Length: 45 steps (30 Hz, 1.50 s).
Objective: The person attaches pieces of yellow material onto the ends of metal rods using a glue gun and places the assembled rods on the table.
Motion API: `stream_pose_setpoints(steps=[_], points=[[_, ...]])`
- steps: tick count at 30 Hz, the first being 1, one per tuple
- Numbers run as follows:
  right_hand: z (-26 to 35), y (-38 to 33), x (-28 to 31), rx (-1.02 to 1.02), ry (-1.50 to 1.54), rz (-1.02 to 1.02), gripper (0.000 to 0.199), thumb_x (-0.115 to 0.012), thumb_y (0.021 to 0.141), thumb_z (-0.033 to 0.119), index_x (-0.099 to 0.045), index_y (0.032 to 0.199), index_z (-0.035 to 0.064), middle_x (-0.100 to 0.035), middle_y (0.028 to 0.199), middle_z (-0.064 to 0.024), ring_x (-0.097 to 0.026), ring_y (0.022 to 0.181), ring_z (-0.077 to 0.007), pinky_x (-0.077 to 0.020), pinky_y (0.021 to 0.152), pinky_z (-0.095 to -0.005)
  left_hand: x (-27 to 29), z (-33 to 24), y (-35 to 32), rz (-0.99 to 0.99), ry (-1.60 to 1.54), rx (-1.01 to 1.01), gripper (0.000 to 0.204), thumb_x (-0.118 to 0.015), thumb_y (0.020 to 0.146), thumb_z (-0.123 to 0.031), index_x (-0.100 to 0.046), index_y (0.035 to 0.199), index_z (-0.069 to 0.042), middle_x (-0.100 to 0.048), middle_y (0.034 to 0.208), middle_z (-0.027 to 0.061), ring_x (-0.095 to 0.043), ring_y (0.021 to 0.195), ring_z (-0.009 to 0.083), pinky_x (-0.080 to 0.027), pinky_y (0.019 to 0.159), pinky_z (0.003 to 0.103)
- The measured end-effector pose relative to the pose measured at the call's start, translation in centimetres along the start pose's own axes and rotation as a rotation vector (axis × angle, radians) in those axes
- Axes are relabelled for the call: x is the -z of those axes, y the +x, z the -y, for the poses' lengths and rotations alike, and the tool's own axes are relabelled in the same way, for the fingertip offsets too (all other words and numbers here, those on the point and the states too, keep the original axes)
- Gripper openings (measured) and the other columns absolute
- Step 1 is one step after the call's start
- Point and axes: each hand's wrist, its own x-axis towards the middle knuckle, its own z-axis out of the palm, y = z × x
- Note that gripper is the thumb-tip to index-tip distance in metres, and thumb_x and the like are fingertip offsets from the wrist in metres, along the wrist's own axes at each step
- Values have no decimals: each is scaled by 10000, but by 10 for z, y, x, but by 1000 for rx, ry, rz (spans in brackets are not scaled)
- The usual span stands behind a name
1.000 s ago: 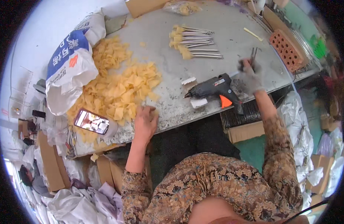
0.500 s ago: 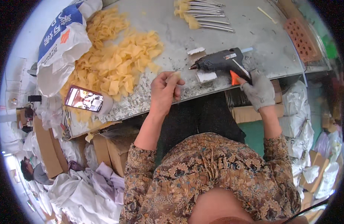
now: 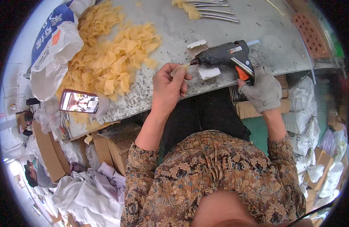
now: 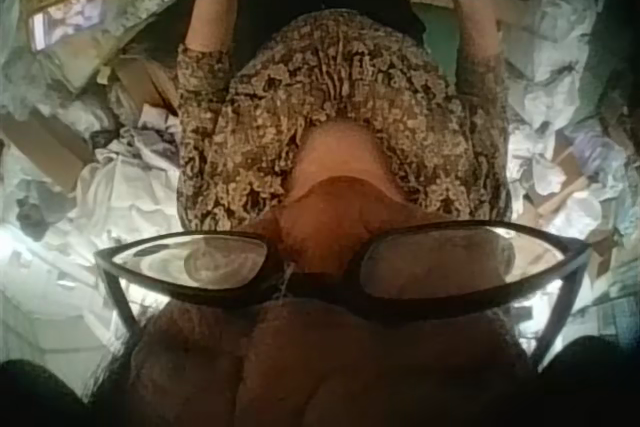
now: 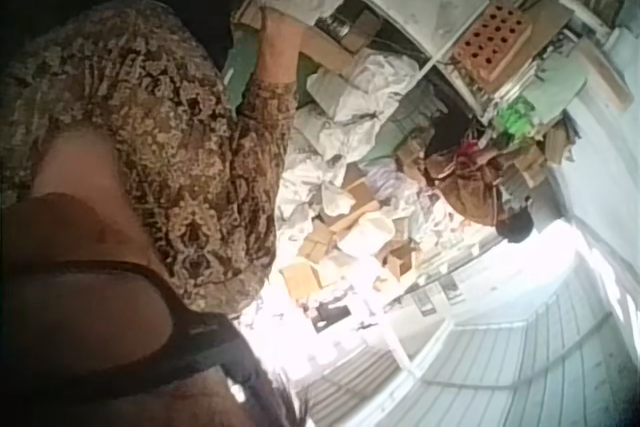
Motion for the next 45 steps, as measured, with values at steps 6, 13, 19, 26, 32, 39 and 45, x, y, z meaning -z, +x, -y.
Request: stream_pose_setpoints(steps=[6,13,19,26,32,39,45], points=[[-13,0,-2,61,6,43,384,-625,756,400,-590,900,46,-605,853,-197,-593,804,-366,-458,663,-449,5,2,0,-8,206,-111,149,-553,890,-173,-541,915,-26,-564,693,30,-431,453,39,-332,382,182],[4,-23,17,223,476,-37,144,-636,774,139,-562,822,26,-520,588,-82,-534,550,-139,-408,543,-285,9,16,-27,191,-306,159,173,-526,911,-237,-504,960,-73,-494,681,5,-346,436,33,-242,366,164],[26,-13,1,173,782,241,207,-673,735,193,-585,780,11,-505,586,-100,-475,538,-192,-392,528,-317,5,17,-31,243,-464,298,192,-474,934,-274,-486,931,-82,-467,658,8,-320,421,36,-226,345,164],[21,-17,-5,271,701,215,269,-672,732,272,-593,782,20,-514,604,-150,-490,521,-269,-391,514,-357,6,20,-37,241,-464,317,197,-461,939,-278,-480,923,-82,-463,647,11,-304,406,38,-218,342,163],[23,-31,2,313,586,164,250,-657,740,274,-582,772,37,-548,650,-165,-539,591,-346,-416,540,-412,0,21,-45,190,-416,364,222,-457,937,-291,-496,914,-74,-474,620,13,-300,392,41,-213,336,176],[36,-41,7,390,648,223,236,-663,748,198,-550,745,-9,-501,590,-142,-476,494,-284,-384,500,-352,-20,18,-67,153,81,-21,294,-382,962,-290,-537,919,-44,-487,576,9,-352,408,46,-256,369,180],[41,-14,25,488,687,168,222,-660,751,183,-560,770,-14,-511,620,-160,-480,548,-255,-392,535,-345,-8,-12,-63,139,245,-160,216,-475,922,-198,-524,986,2,-528,645,38,-449,488,80,-368,446,228]])
